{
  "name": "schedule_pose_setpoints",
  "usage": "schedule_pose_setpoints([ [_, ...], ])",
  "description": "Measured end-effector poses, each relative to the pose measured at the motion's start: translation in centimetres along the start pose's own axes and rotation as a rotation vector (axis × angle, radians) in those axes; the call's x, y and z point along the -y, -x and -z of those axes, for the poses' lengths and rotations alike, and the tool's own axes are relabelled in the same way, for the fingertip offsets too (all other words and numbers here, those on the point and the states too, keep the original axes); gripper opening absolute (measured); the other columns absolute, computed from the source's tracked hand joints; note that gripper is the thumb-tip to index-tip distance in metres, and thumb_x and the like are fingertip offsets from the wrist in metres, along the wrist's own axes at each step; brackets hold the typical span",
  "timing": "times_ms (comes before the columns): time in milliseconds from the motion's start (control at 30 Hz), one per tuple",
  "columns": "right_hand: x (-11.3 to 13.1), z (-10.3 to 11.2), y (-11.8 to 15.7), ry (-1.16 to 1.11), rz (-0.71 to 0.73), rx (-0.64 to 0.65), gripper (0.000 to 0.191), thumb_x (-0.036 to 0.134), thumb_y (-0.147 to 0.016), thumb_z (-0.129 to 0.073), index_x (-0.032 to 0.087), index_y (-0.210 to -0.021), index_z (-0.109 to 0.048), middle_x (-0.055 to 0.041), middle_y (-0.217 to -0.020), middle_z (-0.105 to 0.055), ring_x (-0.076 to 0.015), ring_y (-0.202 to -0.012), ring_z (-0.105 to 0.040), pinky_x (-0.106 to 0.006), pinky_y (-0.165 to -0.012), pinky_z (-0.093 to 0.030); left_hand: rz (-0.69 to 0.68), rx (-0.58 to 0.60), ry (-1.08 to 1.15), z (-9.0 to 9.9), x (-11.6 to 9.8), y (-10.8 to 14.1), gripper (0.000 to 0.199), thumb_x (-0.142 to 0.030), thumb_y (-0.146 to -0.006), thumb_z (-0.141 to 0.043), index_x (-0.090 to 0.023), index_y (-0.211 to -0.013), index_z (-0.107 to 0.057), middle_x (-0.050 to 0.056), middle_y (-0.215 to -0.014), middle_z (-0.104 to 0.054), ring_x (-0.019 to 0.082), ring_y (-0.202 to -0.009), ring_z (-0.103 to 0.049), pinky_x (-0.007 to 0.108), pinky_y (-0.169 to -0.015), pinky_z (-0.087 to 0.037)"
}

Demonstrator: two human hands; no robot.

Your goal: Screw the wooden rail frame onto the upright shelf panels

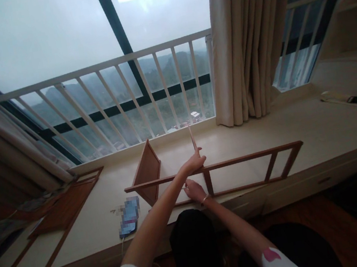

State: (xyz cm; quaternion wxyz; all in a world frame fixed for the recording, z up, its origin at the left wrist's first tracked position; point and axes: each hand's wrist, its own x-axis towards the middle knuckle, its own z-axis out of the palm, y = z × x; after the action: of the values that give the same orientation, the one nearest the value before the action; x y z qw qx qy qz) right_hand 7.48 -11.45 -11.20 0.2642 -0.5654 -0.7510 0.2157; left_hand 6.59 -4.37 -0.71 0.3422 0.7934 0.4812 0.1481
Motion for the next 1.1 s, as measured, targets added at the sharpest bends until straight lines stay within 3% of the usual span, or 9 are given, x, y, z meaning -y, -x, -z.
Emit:
schedule_pose_setpoints([
  [133, 0.0, 2.0, 3.9, 0.027, 0.28, -0.054, 0.022, 0.024, -0.08, -0.036, 0.02, -0.089, -0.056, -0.0042, -0.083, -0.061, -0.0154, -0.079, -0.054, -0.026, -0.07, -0.037, -0.016, 0.019, -0.006, -0.1, 0.2, -0.3, 0.061, -0.027, -0.073, -0.036, -0.009, -0.126, -0.012, 0.014, -0.098, -0.056, 0.021, -0.087, -0.053, 0.036, -0.084, -0.032],
  [200, -0.4, 4.0, 5.5, 0.003, 0.384, -0.171, 0.022, 0.024, -0.08, -0.036, 0.021, -0.093, -0.054, -0.0043, -0.083, -0.06, -0.0149, -0.077, -0.054, -0.027, -0.072, -0.037, -0.017, 0.019, -0.01, -0.2, 0.4, -0.4, 0.06, -0.028, -0.073, -0.036, -0.009, -0.126, -0.012, 0.014, -0.095, -0.057, 0.021, -0.087, -0.053, 0.035, -0.084, -0.032],
  [267, -1.0, 6.7, 6.1, -0.06, 0.419, -0.398, 0.018, 0.023, -0.079, -0.039, 0.02, -0.09, -0.052, -0.0048, -0.08, -0.059, -0.0151, -0.076, -0.053, -0.029, -0.071, -0.039, -0.011, 0.007, -0.009, -0.4, 0.5, -0.5, 0.06, -0.028, -0.073, -0.036, -0.008, -0.125, -0.013, 0.015, -0.096, -0.056, 0.021, -0.087, -0.053, 0.035, -0.085, -0.032],
  [367, -1.8, 11.0, 5.6, -0.064, 0.318, -0.744, 0.018, 0.024, -0.078, -0.041, 0.019, -0.093, -0.048, -0.0057, -0.082, -0.056, -0.0168, -0.078, -0.051, -0.032, -0.072, -0.039, -0.004, -0.004, 0.007, -0.6, 0.5, -0.7, 0.059, -0.027, -0.074, -0.035, -0.006, -0.125, -0.013, 0.015, -0.099, -0.055, 0.02, -0.087, -0.053, 0.034, -0.086, -0.031],
  [400, -1.9, 12.2, 5.2, -0.009, 0.303, -0.755, 0.018, 0.025, -0.078, -0.041, 0.018, -0.093, -0.048, -0.0063, -0.083, -0.055, -0.0172, -0.08, -0.05, -0.033, -0.073, -0.038, -0.001, -0.001, 0.014, -0.6, 0.5, -0.7, 0.059, -0.026, -0.074, -0.035, -0.005, -0.125, -0.013, 0.016, -0.1, -0.055, 0.02, -0.088, -0.053, 0.034, -0.087, -0.031],
  [500, -2.0, 14.5, 4.5, 0.199, 0.344, -0.583, 0.021, 0.025, -0.08, -0.04, 0.017, -0.096, -0.05, -0.006, -0.086, -0.057, -0.0171, -0.081, -0.049, -0.033, -0.076, -0.033, 0.008, -0.001, 0.026, -0.5, 0.4, -0.7, 0.057, -0.027, -0.076, -0.033, -0.004, -0.125, -0.013, 0.018, -0.106, -0.052, 0.021, -0.095, -0.051, 0.035, -0.088, -0.029],
  [600, -1.9, 14.8, 4.6, 0.341, 0.405, -0.444, 0.025, 0.023, -0.082, -0.037, 0.018, -0.102, -0.05, -0.0056, -0.088, -0.058, -0.0169, -0.083, -0.049, -0.031, -0.075, -0.03, -0.008, -0.01, 0.038, -0.3, 0.1, -0.6, 0.053, -0.026, -0.079, -0.028, -0.004, -0.125, -0.013, 0.021, -0.121, -0.039, 0.021, -0.107, -0.043, 0.033, -0.092, -0.026],
  [733, -1.8, 14.4, 4.8, 0.391, 0.402, -0.443, 0.028, 0.021, -0.083, -0.035, 0.018, -0.106, -0.051, -0.0054, -0.088, -0.059, -0.0161, -0.083, -0.049, -0.03, -0.073, -0.028, -0.074, -0.026, 0.056, -0.2, -0.4, -0.3, 0.049, -0.029, -0.083, -0.022, -0.007, -0.126, -0.015, 0.016, -0.135, -0.017, 0.019, -0.119, -0.029, 0.029, -0.097, -0.019],
  [1100, -1.9, 14.2, 4.7, 0.341, 0.375, -0.431, 0.031, 0.017, -0.082, -0.038, 0.023, -0.108, -0.052, -0.0028, -0.089, -0.06, -0.0148, -0.081, -0.048, -0.029, -0.071, -0.025, 0.046, -0.052, 0.241, 0.1, -1.7, 0.6, 0.052, -0.046, -0.083, -0.017, -0.016, -0.125, -0.021, 0.009, -0.129, -0.032, 0.02, -0.119, -0.028, 0.031, -0.096, -0.023],
])
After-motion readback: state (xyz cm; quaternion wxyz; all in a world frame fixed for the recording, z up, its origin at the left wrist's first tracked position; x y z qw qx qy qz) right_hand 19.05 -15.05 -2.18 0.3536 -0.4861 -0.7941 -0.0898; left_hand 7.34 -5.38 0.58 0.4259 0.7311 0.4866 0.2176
